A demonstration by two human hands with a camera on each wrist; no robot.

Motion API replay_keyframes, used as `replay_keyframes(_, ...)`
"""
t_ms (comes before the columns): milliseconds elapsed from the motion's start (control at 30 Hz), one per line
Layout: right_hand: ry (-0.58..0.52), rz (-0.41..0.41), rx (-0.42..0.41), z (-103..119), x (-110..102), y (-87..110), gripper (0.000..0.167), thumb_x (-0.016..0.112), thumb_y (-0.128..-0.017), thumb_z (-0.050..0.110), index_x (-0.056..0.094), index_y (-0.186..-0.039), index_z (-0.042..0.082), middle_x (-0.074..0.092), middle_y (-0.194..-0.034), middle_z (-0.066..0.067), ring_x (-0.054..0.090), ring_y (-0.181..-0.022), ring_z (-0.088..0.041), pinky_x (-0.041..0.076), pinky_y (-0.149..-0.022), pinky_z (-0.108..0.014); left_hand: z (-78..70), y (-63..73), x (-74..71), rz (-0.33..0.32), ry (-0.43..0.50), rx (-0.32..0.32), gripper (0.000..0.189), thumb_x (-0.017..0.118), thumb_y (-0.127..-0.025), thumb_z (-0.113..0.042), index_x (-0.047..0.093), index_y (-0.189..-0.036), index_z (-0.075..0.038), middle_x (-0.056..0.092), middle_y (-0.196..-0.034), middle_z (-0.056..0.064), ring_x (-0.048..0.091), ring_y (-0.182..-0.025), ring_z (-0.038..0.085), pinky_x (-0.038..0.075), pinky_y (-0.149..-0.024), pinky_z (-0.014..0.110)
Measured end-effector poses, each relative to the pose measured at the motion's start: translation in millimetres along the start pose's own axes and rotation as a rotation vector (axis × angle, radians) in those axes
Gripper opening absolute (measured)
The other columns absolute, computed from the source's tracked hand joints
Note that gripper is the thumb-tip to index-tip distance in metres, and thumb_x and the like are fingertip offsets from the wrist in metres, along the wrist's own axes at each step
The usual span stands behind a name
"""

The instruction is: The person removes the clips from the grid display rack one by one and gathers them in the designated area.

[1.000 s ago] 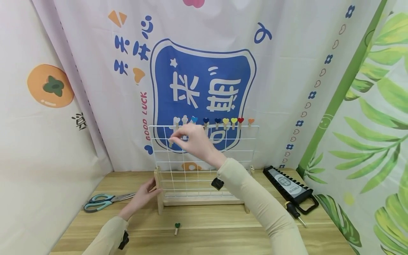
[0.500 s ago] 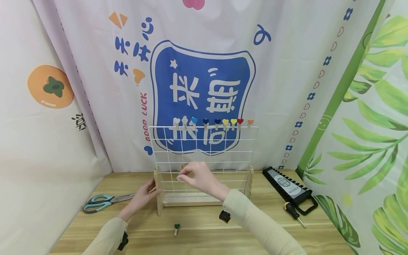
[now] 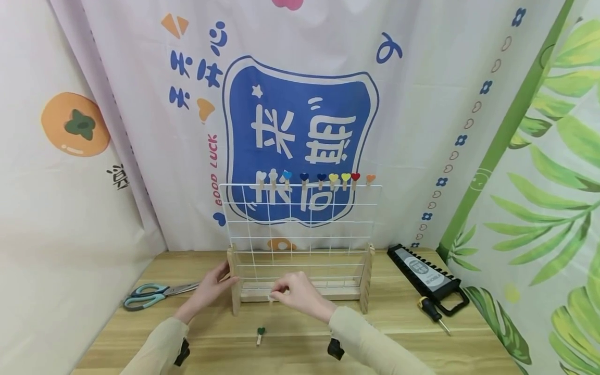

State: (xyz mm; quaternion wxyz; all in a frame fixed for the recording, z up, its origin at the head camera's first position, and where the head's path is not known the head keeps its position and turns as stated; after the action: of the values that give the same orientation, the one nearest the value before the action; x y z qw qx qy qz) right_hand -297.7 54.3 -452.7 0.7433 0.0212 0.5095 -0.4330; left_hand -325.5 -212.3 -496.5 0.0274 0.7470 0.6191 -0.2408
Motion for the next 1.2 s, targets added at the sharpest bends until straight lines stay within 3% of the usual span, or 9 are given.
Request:
replay_keyframes(267, -0.107, 0.102, 0.133, -19, 33, 23.8, 0.006, 0.075, -0.088, 0.012, 0.078, -0.084, 0.008, 0.075, -0.075, -0.001, 0.046, -0.058, 0.010, 0.044, -0.051, -0.008, 0.5, -0.8, 0.3, -0.005, -0.006, -0.013, 0.066, 0.062, -0.096, -0.004, 0.028, -0.150, 0.012, 0.033, -0.154, 0.034, 0.035, -0.143, 0.047, 0.041, -0.115, 0.051)
replay_keyframes(433, -0.142, 0.118, 0.150, -26, 45, 30.6, 0.008, 0.074, -0.087, 0.010, 0.077, -0.082, 0.007, 0.075, -0.072, -0.003, 0.044, -0.054, 0.010, 0.041, -0.046, -0.007, -1.1, 0.4, -0.4, -0.013, -0.034, -0.022, 0.066, 0.063, -0.096, -0.007, 0.030, -0.149, 0.012, 0.034, -0.153, 0.034, 0.036, -0.143, 0.047, 0.040, -0.115, 0.052)
replay_keyframes(700, -0.208, 0.149, 0.220, -29, 59, 36.2, 0.007, 0.074, -0.088, 0.011, 0.079, -0.083, 0.008, 0.077, -0.076, -0.004, 0.051, -0.058, 0.011, 0.047, -0.053, -0.007, -1.4, 0.7, -0.9, 0.000, -0.022, -0.017, 0.069, 0.064, -0.097, -0.012, 0.028, -0.151, 0.011, 0.032, -0.154, 0.033, 0.035, -0.143, 0.047, 0.039, -0.115, 0.051)
replay_keyframes(1000, -0.226, 0.179, 0.243, -30, 66, 39.0, 0.008, 0.074, -0.087, 0.011, 0.078, -0.082, 0.007, 0.077, -0.076, -0.005, 0.050, -0.054, 0.010, 0.045, -0.050, -0.008, 0.2, -0.2, -0.6, -0.005, -0.028, -0.014, 0.067, 0.064, -0.096, -0.010, 0.029, -0.150, 0.011, 0.033, -0.154, 0.033, 0.035, -0.143, 0.046, 0.041, -0.114, 0.050)
replay_keyframes(1200, -0.225, 0.212, 0.262, -27, 66, 37.8, 0.010, 0.073, -0.088, 0.013, 0.078, -0.083, 0.006, 0.078, -0.078, -0.004, 0.050, -0.054, 0.008, 0.045, -0.051, -0.008, 0.0, 1.0, 0.1, -0.024, -0.022, 0.035, 0.066, 0.065, -0.095, -0.010, 0.032, -0.148, 0.013, 0.035, -0.151, 0.036, 0.037, -0.140, 0.050, 0.042, -0.112, 0.051)
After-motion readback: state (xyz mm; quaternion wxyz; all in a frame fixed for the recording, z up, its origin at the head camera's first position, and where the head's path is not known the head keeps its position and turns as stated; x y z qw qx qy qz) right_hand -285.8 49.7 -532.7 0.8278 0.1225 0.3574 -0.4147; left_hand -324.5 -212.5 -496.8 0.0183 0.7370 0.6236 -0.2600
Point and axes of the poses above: each hand's wrist, its own y-axis away from the middle knuckle, its own x-axis out of the palm, z = x × y, the point moved 2 cm from there along -y, towards the middle knuckle
